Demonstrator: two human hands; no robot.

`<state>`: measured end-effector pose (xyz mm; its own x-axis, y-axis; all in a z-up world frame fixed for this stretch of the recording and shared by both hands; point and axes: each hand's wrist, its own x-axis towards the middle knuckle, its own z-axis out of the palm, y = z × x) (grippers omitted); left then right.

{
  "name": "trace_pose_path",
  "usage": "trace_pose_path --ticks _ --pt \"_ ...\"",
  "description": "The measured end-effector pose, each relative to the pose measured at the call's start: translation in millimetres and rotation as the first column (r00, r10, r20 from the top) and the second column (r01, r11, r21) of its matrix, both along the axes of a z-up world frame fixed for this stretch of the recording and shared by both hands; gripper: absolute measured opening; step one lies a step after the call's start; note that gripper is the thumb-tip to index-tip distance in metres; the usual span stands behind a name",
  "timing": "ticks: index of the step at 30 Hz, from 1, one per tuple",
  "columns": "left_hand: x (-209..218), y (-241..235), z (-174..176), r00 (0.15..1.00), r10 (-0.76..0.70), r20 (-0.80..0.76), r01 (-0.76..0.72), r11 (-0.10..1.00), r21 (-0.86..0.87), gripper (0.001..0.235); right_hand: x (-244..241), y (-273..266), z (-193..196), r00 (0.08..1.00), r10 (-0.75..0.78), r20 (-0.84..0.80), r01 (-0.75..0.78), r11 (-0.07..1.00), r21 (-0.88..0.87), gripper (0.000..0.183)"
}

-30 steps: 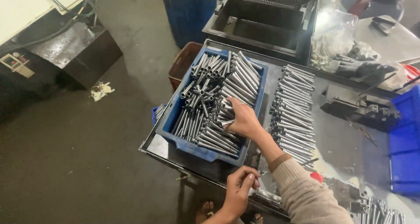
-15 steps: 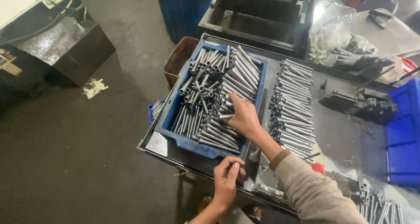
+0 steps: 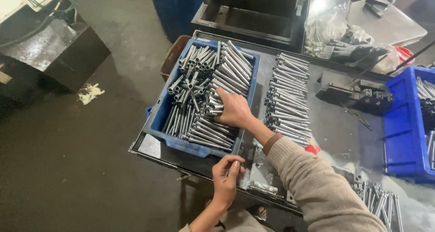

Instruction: The person is picking up long metal tubes from a storage bin and inserting them into a specialized metal fixture on a workbench.

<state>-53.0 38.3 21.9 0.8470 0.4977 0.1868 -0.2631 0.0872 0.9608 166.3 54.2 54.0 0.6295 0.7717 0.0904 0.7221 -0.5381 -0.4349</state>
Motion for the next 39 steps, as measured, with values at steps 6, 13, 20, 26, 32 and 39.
trace_pose_path --ticks 6,13,20,26,32,39 --pt "8 17 9 0.993 0.103 0.058 -0.108 0.989 0.097 0.025 -6 -26 65 0.829 -0.208 -0.519 0.398 0.871 0.287 0.056" --pt "46 -1 28 0.911 -0.413 0.009 0.404 0.895 0.190 0.119 -91 -156 41 0.741 0.162 -0.652 0.494 0.526 0.692 0.065" --pt "62 -31 -56 0.751 -0.657 0.064 0.660 0.742 -0.116 0.113 -162 -189 -7 0.723 -0.033 -0.690 0.580 0.571 0.581 0.085" --pt "70 -33 -40 0.849 -0.529 -0.023 0.529 0.846 0.062 0.071 -196 -205 18 0.786 -0.258 -0.562 0.516 0.775 0.365 0.081" --pt "59 -30 -36 0.830 -0.557 0.013 0.557 0.828 -0.062 0.063 -198 -220 -40 0.775 -0.451 -0.443 0.579 0.788 0.210 0.047" --pt "68 -23 -47 0.801 -0.596 0.048 0.594 0.803 0.053 0.041 -184 -232 -79 0.795 -0.478 -0.373 0.604 0.676 0.421 0.025"
